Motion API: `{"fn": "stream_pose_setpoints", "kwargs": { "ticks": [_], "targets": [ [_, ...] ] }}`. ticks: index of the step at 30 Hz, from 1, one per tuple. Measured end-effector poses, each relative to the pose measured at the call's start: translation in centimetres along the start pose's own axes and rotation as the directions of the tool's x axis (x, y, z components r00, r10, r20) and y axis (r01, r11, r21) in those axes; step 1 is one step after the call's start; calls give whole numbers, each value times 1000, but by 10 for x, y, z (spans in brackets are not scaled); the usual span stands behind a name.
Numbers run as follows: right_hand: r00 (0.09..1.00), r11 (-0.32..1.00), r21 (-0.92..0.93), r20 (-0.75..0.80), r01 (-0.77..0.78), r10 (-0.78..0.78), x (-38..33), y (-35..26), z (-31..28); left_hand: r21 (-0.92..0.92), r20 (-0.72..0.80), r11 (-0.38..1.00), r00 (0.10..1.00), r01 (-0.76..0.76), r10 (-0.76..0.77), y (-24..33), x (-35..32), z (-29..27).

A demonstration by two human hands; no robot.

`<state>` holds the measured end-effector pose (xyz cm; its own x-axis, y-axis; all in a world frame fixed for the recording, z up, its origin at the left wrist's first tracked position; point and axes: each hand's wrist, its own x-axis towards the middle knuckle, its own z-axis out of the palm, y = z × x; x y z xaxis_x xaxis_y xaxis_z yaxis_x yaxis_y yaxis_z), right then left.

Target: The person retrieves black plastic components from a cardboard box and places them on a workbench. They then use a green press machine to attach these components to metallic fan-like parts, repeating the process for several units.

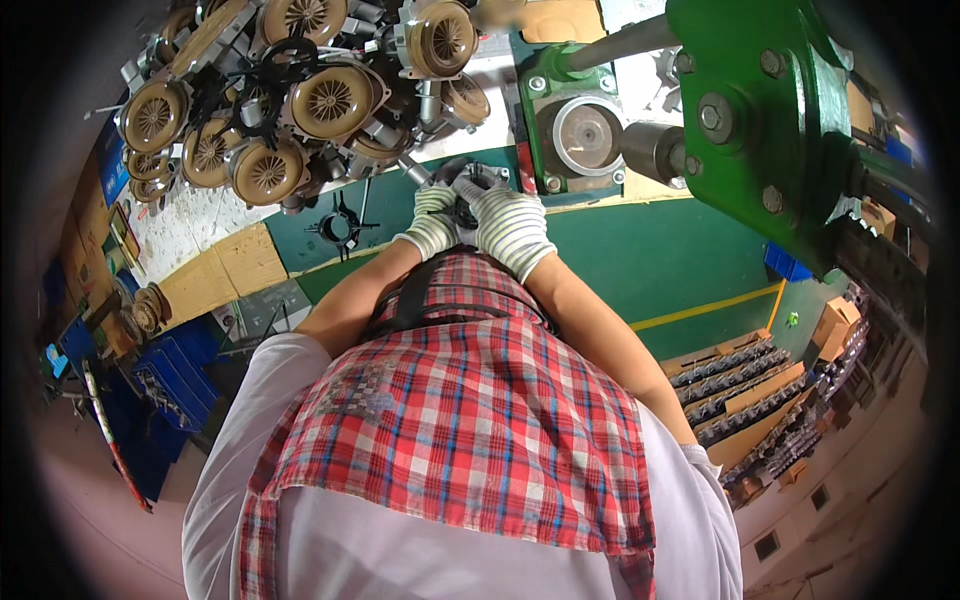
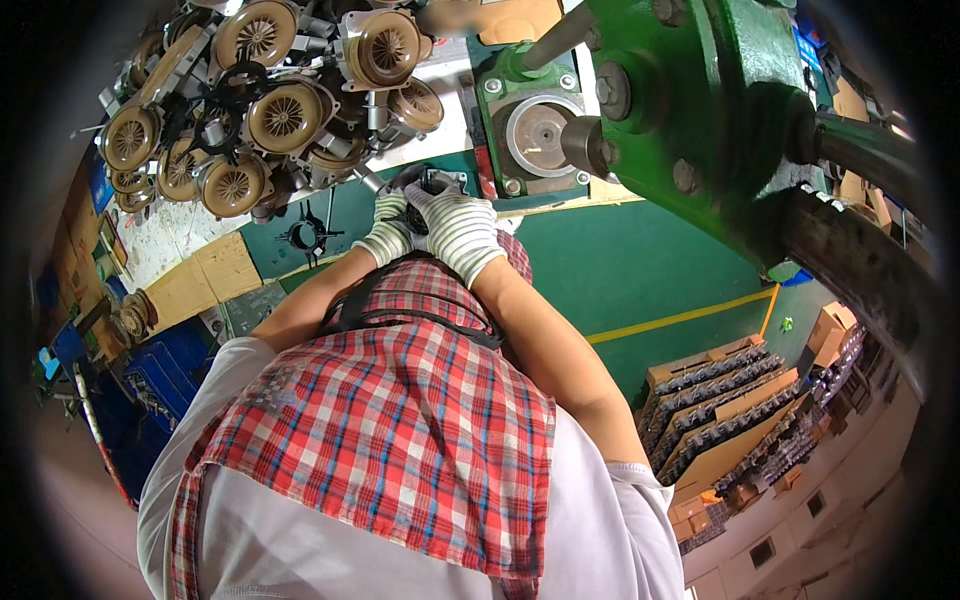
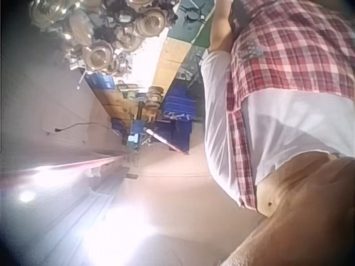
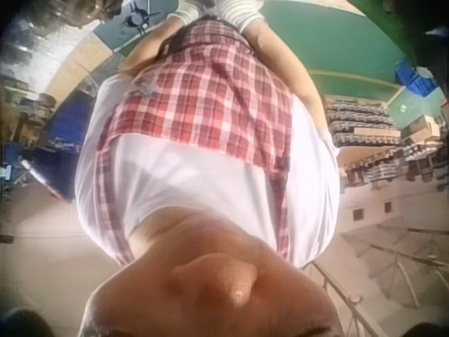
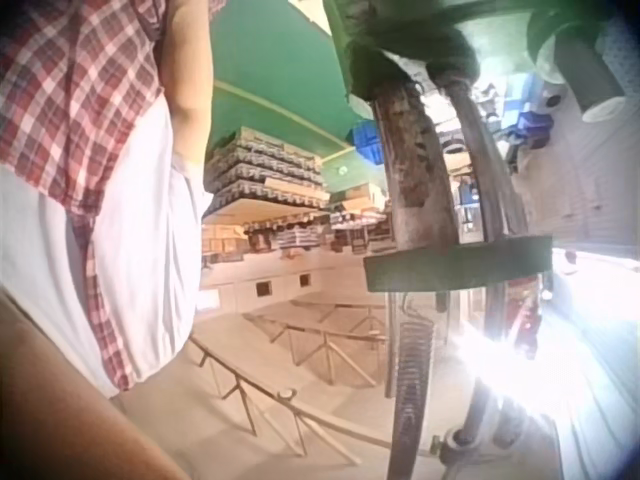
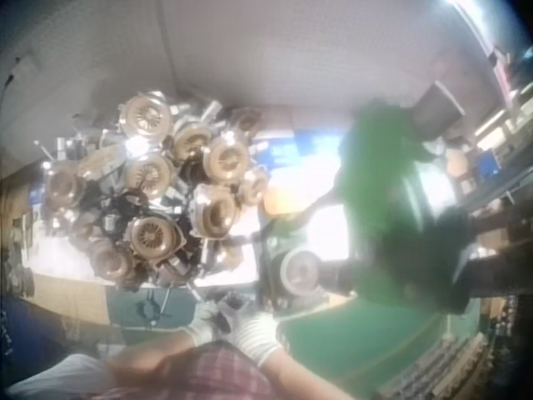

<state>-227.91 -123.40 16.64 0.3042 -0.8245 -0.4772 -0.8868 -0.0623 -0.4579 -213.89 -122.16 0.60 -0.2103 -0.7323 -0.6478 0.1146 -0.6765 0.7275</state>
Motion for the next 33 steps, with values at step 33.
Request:
{"fn": "stream_pose_setpoints", "kwargs": {
  "ticks": [33],
  "targets": [
    [931, 989, -46, -332, 144, -151, -156, 188, -195, 206, 155, 755, 782, -623, 603, 55, 1, 113]
  ]
}}
